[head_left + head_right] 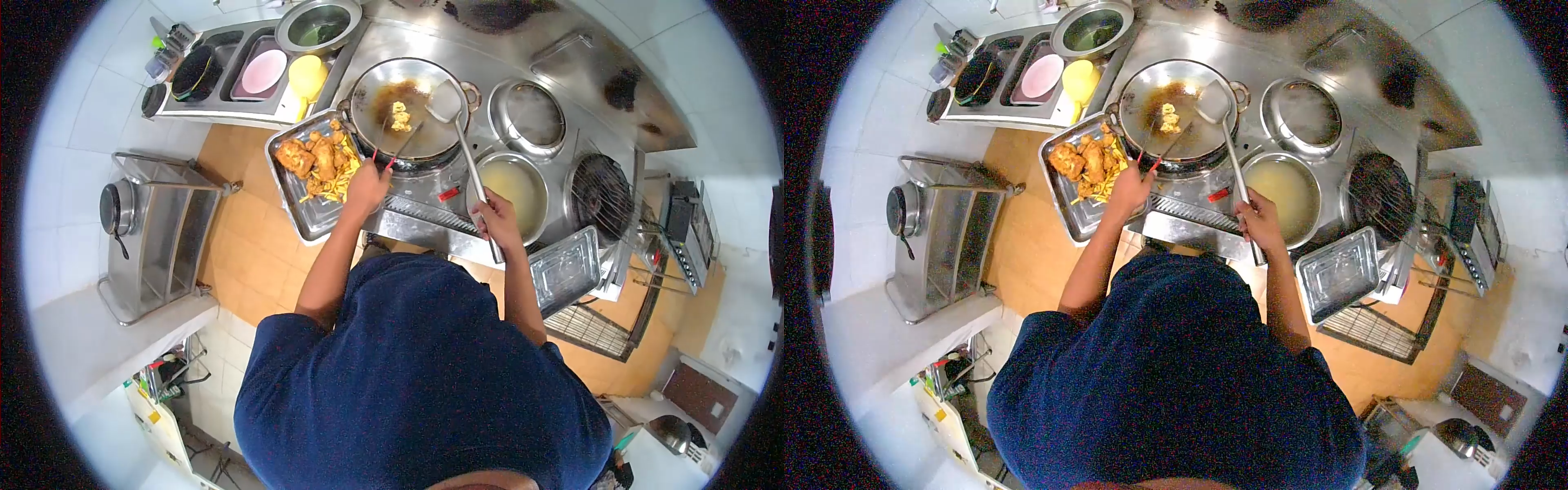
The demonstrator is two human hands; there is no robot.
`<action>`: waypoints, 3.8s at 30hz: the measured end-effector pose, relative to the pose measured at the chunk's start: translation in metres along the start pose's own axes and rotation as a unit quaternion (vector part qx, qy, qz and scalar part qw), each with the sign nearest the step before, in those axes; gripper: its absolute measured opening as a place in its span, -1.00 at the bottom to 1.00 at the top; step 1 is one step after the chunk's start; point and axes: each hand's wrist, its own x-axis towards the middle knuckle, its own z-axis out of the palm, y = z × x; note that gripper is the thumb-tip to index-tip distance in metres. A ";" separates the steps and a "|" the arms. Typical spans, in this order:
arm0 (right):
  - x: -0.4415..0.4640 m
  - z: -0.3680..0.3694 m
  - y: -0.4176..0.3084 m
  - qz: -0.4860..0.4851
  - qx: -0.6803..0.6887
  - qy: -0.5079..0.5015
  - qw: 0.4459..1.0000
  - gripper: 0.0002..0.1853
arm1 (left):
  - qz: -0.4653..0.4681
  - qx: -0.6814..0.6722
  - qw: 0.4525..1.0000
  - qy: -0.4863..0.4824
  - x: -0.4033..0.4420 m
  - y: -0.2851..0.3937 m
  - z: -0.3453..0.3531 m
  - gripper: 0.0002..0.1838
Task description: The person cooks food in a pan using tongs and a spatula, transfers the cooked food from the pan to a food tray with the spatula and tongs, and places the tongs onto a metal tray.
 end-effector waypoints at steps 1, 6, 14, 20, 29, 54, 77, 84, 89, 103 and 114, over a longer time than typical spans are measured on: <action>-0.001 -0.003 -0.001 -0.002 -0.002 0.008 1.000 -0.62 | 0.002 -0.020 1.000 0.002 0.004 0.006 0.001 -0.43; -0.013 -0.008 0.005 0.005 0.042 0.030 0.999 -0.62 | 0.034 -0.029 0.999 0.011 0.016 0.022 0.012 -0.42; -0.025 -0.012 0.000 0.017 0.033 0.031 0.999 -0.56 | -0.005 0.017 1.000 0.012 -0.021 0.027 -0.018 -0.49; -0.033 -0.009 -0.026 0.003 0.000 0.018 1.000 -0.57 | -0.015 0.076 0.997 0.001 -0.048 0.026 -0.046 -0.52; -0.030 -0.004 -0.030 -0.004 0.002 0.027 1.000 -0.59 | 0.046 0.076 0.996 0.026 0.005 0.041 -0.019 -0.56; -0.022 0.014 -0.009 -0.026 -0.003 0.014 1.000 -0.51 | -0.034 0.053 0.998 0.000 -0.026 0.027 -0.055 -0.49; 0.008 0.020 0.012 0.000 -0.019 0.000 1.000 -0.61 | -0.039 0.045 0.998 0.007 -0.034 0.017 -0.047 -0.47; -0.005 0.011 -0.003 -0.010 -0.033 0.018 0.999 -0.51 | -0.020 0.049 0.998 0.037 -0.016 0.017 -0.034 -0.47; -0.013 0.000 -0.010 0.003 -0.032 0.043 0.999 -0.53 | 0.001 0.032 0.999 0.010 0.003 0.032 -0.024 -0.49; -0.017 0.011 0.003 0.010 -0.026 0.042 0.999 -0.57 | -0.018 0.001 1.000 0.020 -0.035 0.013 -0.037 -0.45; -0.022 0.006 -0.019 0.012 -0.029 0.036 0.999 -0.53 | -0.009 0.018 1.000 0.015 -0.004 0.018 -0.022 -0.48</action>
